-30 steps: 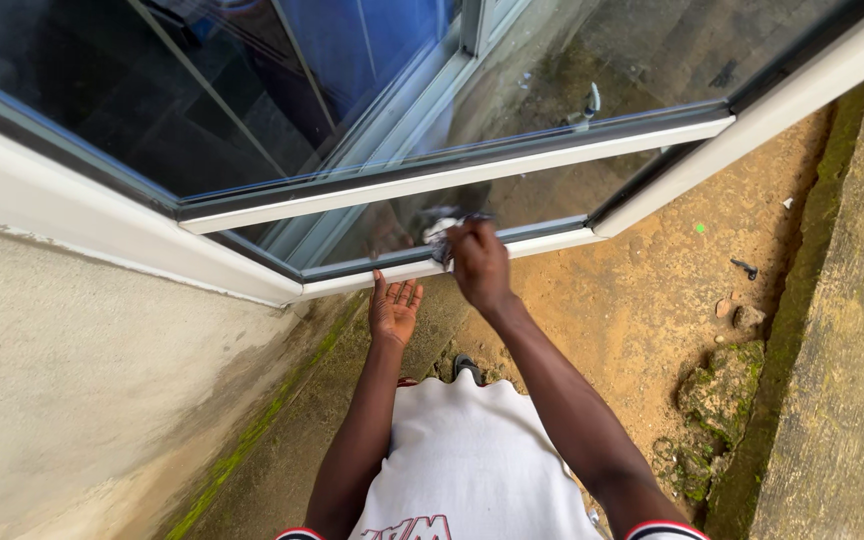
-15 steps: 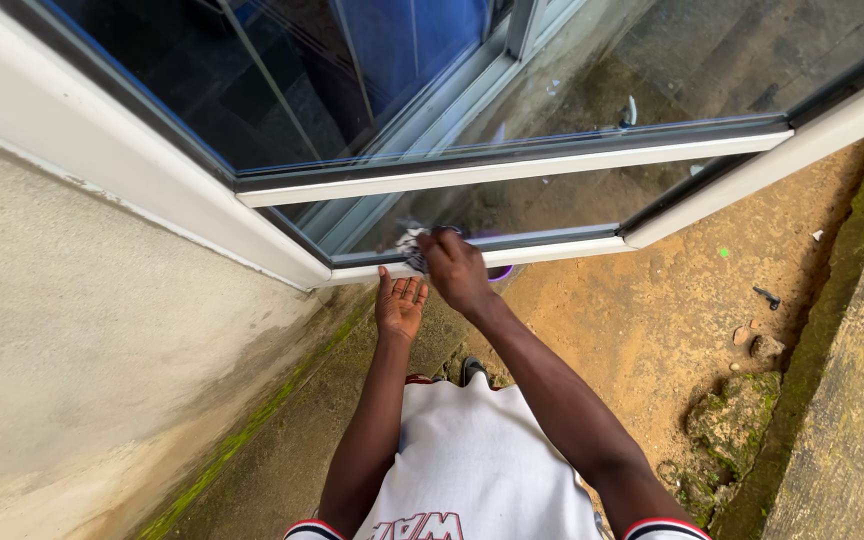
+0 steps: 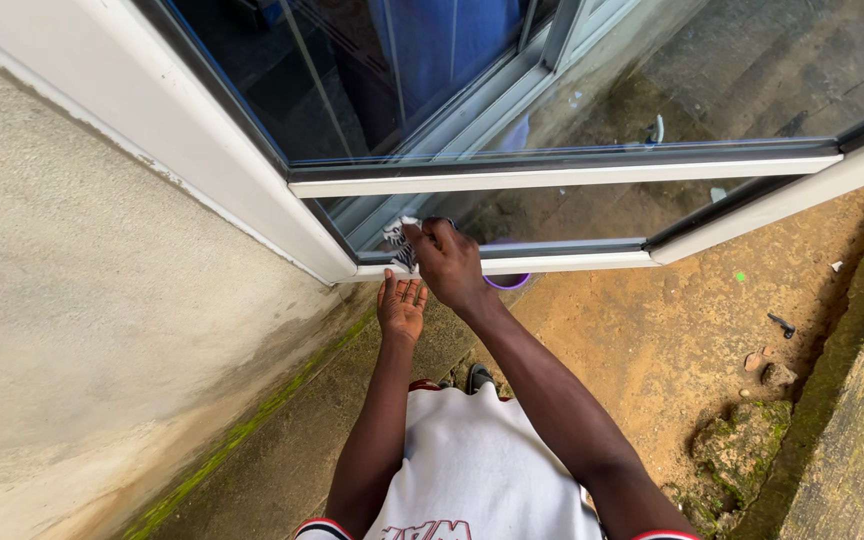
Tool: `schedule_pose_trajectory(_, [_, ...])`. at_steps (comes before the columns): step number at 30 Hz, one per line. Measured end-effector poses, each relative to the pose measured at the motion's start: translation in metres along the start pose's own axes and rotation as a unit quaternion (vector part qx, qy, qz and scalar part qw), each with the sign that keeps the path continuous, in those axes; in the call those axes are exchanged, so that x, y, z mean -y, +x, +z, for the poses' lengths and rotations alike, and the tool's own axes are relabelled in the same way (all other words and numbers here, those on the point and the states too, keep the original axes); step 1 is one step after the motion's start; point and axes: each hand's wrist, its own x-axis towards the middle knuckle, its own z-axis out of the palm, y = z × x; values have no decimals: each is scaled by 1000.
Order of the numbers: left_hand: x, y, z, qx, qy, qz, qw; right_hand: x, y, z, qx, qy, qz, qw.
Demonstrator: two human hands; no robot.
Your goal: The person wipes the white frame and glass panes of an open window using a small patterned cloth, repeatedly dipping the cloth into a purple bucket on the ground.
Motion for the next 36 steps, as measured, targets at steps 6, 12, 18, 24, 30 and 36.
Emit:
schedule_pose_trajectory(6, [-13, -4, -3, -9, 17, -13, 1000, -26, -24, -12, 71, -13, 140, 988])
schedule_pose_trajectory(12, [-27, 2, -13, 1, 13, 15, 1000, -4, 23, -4, -62, 5, 64, 996])
schedule_pose_trajectory(18, [-29, 9, -20, 18, 13, 2, 1000, 16, -8, 40, 31, -20, 25, 999])
schedule_pose_trajectory(24, [-44, 0, -13, 12, 69, 3, 998, -7, -3, 2, -75, 17, 92, 993])
schedule_pose_trajectory(30, [-44, -2, -13, 5, 83, 7, 997, 37, 60, 2, -113, -22, 38, 993])
schedule_pose_trajectory(36, [-36, 12, -23, 16, 71, 9, 997, 70, 71, 37, -13, -12, 19, 1000])
